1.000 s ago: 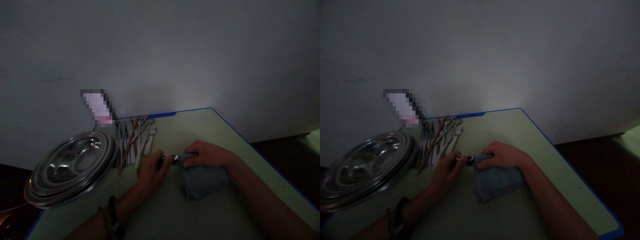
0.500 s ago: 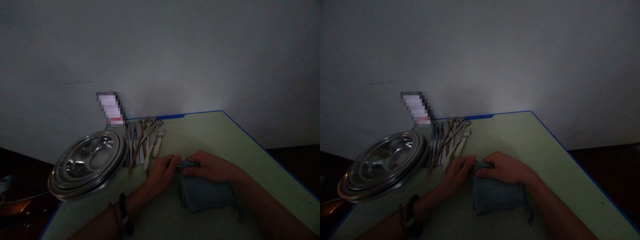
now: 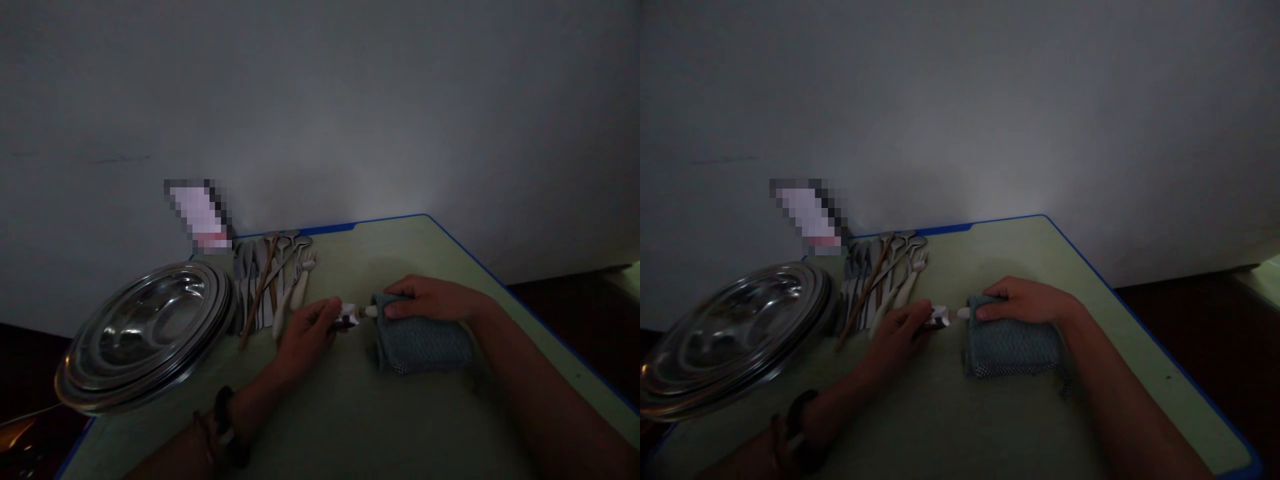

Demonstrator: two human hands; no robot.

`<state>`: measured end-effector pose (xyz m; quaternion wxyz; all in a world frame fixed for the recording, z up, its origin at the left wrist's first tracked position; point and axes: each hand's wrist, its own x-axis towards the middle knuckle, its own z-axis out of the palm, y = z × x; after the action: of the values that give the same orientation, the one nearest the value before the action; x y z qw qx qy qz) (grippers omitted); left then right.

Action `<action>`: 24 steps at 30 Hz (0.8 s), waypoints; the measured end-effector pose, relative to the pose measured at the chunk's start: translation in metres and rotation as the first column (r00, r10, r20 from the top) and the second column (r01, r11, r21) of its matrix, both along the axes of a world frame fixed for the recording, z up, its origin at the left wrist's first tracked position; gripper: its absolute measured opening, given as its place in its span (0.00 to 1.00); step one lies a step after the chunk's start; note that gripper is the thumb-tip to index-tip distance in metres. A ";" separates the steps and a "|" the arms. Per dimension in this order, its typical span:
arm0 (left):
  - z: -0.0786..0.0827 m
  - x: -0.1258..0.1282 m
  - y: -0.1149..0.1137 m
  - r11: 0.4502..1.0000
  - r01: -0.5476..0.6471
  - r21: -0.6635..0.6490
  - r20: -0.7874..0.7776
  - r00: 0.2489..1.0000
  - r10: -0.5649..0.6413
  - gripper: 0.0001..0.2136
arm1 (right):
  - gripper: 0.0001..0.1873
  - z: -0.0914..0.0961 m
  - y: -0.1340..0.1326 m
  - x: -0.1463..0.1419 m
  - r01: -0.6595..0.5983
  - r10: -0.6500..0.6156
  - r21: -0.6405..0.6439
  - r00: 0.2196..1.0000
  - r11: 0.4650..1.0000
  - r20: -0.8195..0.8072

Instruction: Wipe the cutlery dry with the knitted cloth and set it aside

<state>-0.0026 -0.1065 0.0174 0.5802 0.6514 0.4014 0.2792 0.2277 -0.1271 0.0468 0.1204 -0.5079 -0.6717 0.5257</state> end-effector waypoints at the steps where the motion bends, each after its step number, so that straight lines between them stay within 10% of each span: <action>1: 0.001 -0.001 0.000 1.000 0.023 0.012 -0.005 1.000 -0.023 0.20 | 0.23 0.000 0.000 0.000 0.019 -0.019 0.004 1.000 1.000 -0.009; 10: 0.000 -0.016 -0.007 0.954 0.298 0.022 0.052 0.953 -0.299 0.20 | 0.19 0.002 -0.003 -0.013 0.031 -0.029 0.038 0.998 0.999 -0.058; 24: 0.002 -0.012 -0.002 0.974 0.197 -0.113 -0.089 0.974 -0.207 0.23 | 0.17 -0.001 0.000 -0.021 -0.042 0.045 0.097 0.999 0.994 -0.029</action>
<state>-0.0149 -0.1087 0.0193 0.6176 0.6712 0.3754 0.1648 0.2071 -0.1275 0.0455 0.1439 -0.4785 -0.7052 0.5030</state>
